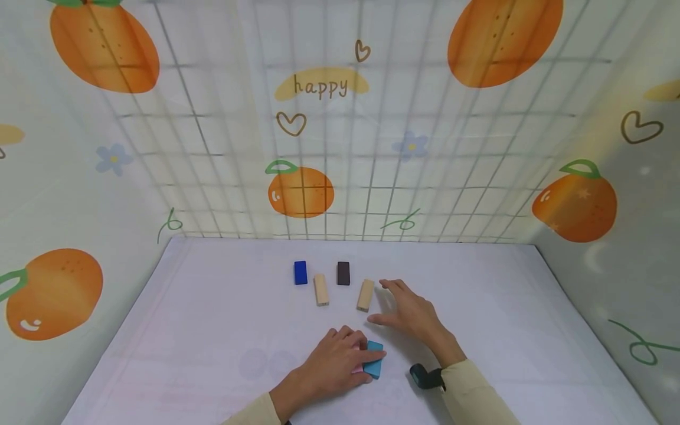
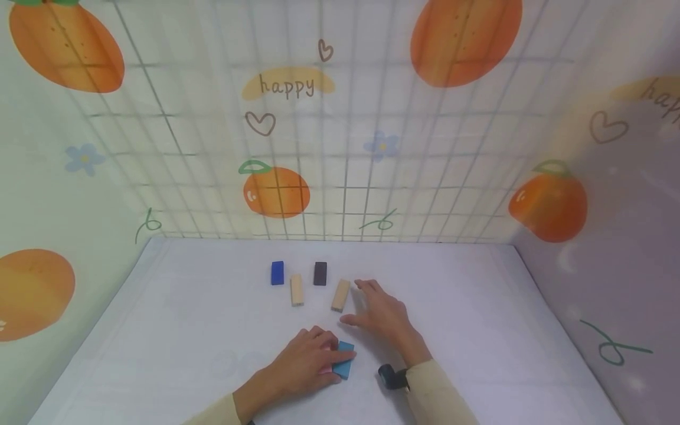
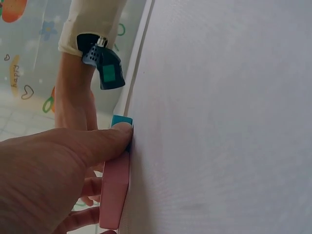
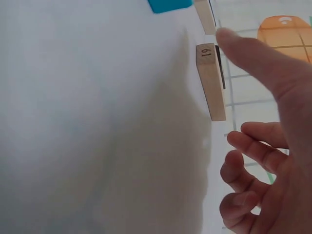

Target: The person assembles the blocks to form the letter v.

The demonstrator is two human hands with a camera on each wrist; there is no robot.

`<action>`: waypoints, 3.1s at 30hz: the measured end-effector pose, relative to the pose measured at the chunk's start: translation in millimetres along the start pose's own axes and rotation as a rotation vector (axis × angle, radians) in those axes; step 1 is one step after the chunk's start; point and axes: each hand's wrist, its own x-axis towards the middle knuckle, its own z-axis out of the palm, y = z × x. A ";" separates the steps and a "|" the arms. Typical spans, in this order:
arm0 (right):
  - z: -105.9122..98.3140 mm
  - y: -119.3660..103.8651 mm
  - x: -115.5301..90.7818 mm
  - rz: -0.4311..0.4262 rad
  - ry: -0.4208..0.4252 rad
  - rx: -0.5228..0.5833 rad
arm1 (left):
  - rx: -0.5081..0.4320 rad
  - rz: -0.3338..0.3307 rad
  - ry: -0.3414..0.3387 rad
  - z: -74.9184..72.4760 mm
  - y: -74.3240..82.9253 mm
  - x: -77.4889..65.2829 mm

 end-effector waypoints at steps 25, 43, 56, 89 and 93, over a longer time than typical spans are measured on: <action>5.9 -4.9 18.7 0.001 -0.046 -0.019 | 0.041 0.012 0.077 1.0 0.4 -2.6; 9.7 -6.8 25.8 0.006 -0.071 -0.010 | 0.037 0.012 0.061 1.4 0.1 -1.9; 11.9 -8.4 31.8 0.023 -0.073 -0.029 | 0.049 0.008 0.067 2.2 0.5 -1.8; -8.7 -11.6 15.4 0.002 -0.039 -0.006 | 0.011 -0.031 0.027 -0.7 2.7 -0.6; -10.2 -10.1 11.2 -0.010 -0.039 -0.013 | 0.023 -0.026 0.033 0.1 2.6 -0.8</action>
